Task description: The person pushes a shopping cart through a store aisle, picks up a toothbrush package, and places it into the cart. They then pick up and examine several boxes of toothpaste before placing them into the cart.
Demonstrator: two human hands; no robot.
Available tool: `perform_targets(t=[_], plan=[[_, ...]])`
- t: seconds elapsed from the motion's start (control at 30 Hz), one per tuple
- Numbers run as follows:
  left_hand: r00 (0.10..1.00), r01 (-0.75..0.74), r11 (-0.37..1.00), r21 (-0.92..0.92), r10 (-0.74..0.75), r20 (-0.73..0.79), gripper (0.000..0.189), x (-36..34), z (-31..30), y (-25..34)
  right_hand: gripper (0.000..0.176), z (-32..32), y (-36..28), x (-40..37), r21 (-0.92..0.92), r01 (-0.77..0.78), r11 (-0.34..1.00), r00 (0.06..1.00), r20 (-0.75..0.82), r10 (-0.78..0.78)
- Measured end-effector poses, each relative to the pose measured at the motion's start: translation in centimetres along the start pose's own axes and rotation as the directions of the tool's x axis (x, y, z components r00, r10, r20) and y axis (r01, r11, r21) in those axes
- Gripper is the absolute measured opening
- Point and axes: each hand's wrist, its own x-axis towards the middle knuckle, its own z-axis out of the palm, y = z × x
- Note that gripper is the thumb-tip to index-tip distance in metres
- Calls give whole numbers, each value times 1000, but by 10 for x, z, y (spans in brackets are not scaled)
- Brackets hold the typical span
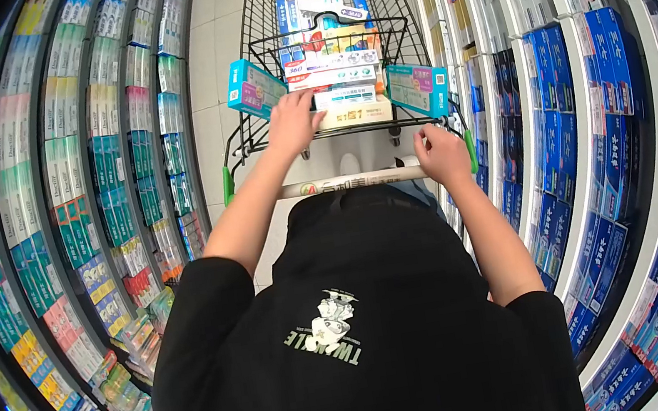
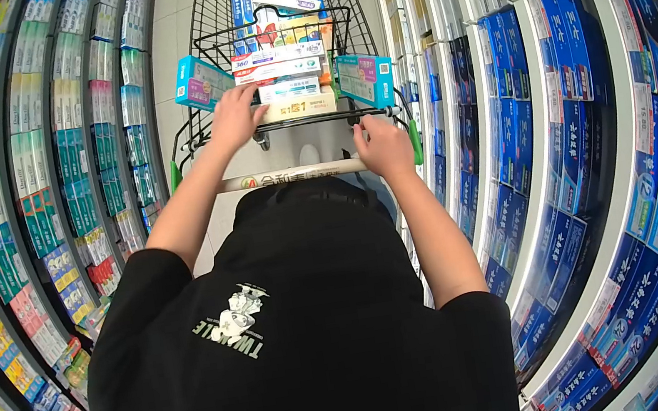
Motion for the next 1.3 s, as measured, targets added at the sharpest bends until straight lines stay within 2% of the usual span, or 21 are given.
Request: perform_targets(t=[0.03, 0.13, 0.23, 0.27, 0.37, 0.47, 0.5, 0.57, 0.6, 0.7, 0.77, 0.8, 0.83, 0.93, 1.0, 1.1, 1.17, 1.2, 1.23, 1.27, 1.3], plan=[[998, 5, 999, 53, -9, 66, 57, 8, 2, -6, 22, 0, 0, -2, 9, -5, 1000, 1000, -13, 5], [974, 28, 1000, -8, -25, 224, 65, 24, 6, -18, 22, 0, 1, -4, 0, 16, 1000, 999, -38, -16], [978, 53, 995, -82, -35, 205, 65, 27, 11, -24, 22, 1, 2, -4, -2, 13, 1000, 999, -46, -13], [983, 65, 989, -130, -41, 176, 59, 27, 13, -25, 21, 1, 2, -4, -4, 20, 1000, 998, -54, -20], [981, 61, 993, -102, -41, 189, 58, 25, -1, -21, 21, 1, 4, -4, 9, 32, 999, 996, -78, -32], [996, -60, 995, -81, 65, 58, 53, 22, -14, -19, 21, 0, 4, -5, 10, 27, 1000, 996, -80, -26], [996, 20, 984, -176, -5, 86, 50, 20, -22, -14, 20, -1, 3, -5, 41, 4, 999, 998, -68, -1], [978, 183, 918, -353, -134, 160, 44, 20, -48, 3, 20, -3, 2, -4, 102, -42, 994, 998, -44, 47], [948, 282, 890, -359, -200, 249, 39, 19, -64, 15, 18, -3, 3, -3, 139, -35, 990, 997, -62, 44], [930, 354, 586, -729, -139, 339, 42, 10, -53, 6, 27, -5, 4, -1, 256, -45, 966, 994, -81, 68], [908, 401, 516, -757, -112, 404, 43, 1, -53, 8, 38, -14, 0, 1, 343, -94, 935, 992, -51, 119], [901, 415, 465, -782, -91, 425, 43, -3, -55, 13, 50, -20, 0, 3, 370, -138, 919, 990, 31, 136], [894, 430, 413, -803, -68, 444, 42, -6, -57, 19, 51, -22, -1, 4, 512, -155, 845, 988, 57, 146], [898, 393, 375, -839, 38, 438, 42, -10, -63, 31, 50, -26, 2, 9, 834, -235, 500, 971, 175, 164], [911, 359, 395, -846, 47, 409, 47, -14, -58, 34, 46, -33, 4, 12, 829, -331, 450, 938, 342, 61], [906, 371, 287, -883, 97, 412, 59, -15, -52, 36, 40, -56, -15, 11, 757, -480, 444, 845, 535, 2], [844, 536, 90, -840, -24, 536, 68, -23, -30, 20, 40, -64, -21, 7, 723, -531, 442, 802, 597, -13], [805, 591, -13, -806, -60, 591, 73, -20, -23, 20, 41, -58, -8, 8, 683, -516, 518, 757, 646, -99], [807, 561, -17, -828, -211, 551, 80, -23, -34, 45, 38, -56, -4, 4, 683, -522, 510, 735, 664, -138], [888, 451, 103, -887, -155, 433, 83, -25, -32, 47, 37, -54, -2, 2, 697, -516, 498, 749, 649, -132], [854, 508, 158, -847, -221, 471, 85, -29, -43, 50, 36, -54, -2, 0, 710, -510, 485, 763, 634, -127]])
